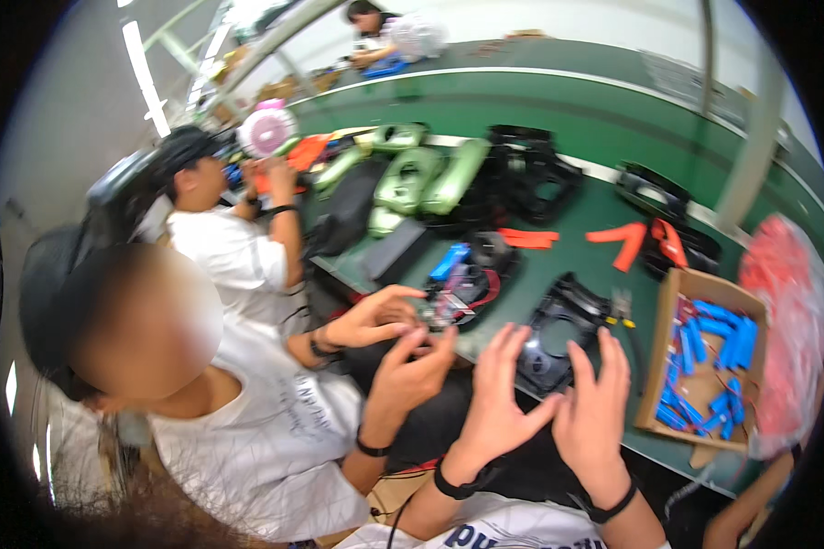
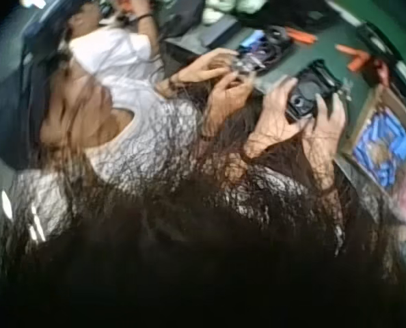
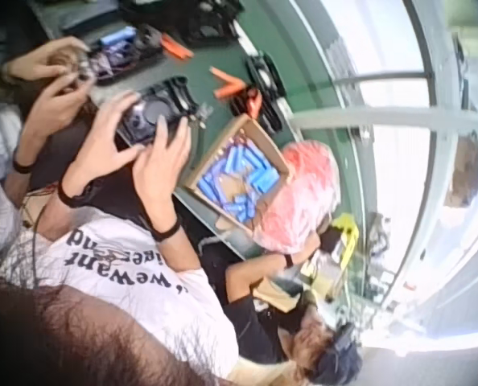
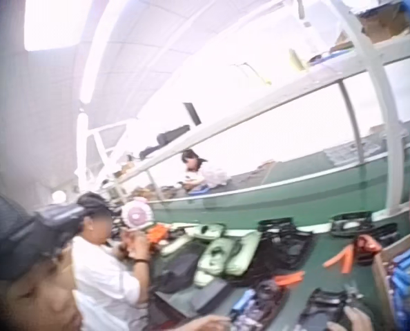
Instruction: Assembling electronic components, including batteries, speakers, and circuit boards into a plastic housing.
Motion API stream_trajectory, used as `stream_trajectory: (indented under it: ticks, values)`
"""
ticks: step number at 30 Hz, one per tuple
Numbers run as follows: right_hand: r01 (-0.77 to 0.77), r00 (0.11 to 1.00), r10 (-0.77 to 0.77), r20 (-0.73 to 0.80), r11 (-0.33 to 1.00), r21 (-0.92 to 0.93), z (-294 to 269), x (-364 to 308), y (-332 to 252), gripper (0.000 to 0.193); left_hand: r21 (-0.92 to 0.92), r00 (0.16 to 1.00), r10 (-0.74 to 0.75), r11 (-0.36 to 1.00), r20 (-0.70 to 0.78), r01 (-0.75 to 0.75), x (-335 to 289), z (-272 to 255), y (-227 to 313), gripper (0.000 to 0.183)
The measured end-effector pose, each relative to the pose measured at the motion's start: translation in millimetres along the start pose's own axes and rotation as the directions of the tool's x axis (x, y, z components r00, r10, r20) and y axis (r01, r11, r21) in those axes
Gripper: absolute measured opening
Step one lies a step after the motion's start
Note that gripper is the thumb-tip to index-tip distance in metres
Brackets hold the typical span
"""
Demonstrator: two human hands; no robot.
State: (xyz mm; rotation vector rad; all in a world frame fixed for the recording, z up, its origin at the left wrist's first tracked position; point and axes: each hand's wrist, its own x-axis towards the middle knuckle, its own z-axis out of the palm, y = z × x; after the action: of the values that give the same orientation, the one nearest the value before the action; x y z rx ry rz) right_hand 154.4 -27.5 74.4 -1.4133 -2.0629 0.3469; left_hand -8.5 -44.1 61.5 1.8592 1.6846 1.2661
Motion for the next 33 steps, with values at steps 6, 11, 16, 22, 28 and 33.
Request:
stream_trajectory:
  ticks: [6, 11, 16, 22, 28, 33]
  values:
    - [0.103, 0.994, -0.103, -0.039, 0.995, -0.015, -2, -3, -5, 0.062, -0.146, 0.988, 0.109, 0.985, 0.109, -0.093, 25, -46, 17, 0.079]
    - [0.102, 0.993, -0.100, -0.062, 0.995, 0.023, 17, 9, 2, 0.055, 0.143, 0.968, 0.049, 0.990, -0.248, -0.013, 42, -44, -9, 0.064]
    - [0.065, 0.993, -0.067, -0.096, 0.997, -0.032, 10, 9, 17, 0.059, 0.327, 0.967, 0.057, 0.945, -0.250, 0.029, 80, -28, -11, 0.081]
    - [0.060, 0.996, -0.062, -0.062, 0.998, -0.030, 8, 3, 15, 0.057, 0.563, 0.971, -0.168, 0.793, -0.168, 0.234, 106, -37, -45, 0.111]
    - [0.027, 0.997, -0.031, -0.066, 0.998, -0.060, 7, 6, 18, 0.049, 0.548, 0.963, -0.188, 0.794, -0.191, 0.264, 106, -30, -44, 0.106]
    - [-0.011, 0.997, 0.006, -0.075, 0.998, -0.054, 0, 1, 16, 0.047, 0.555, 0.965, -0.132, 0.797, -0.228, 0.240, 80, -19, -25, 0.099]
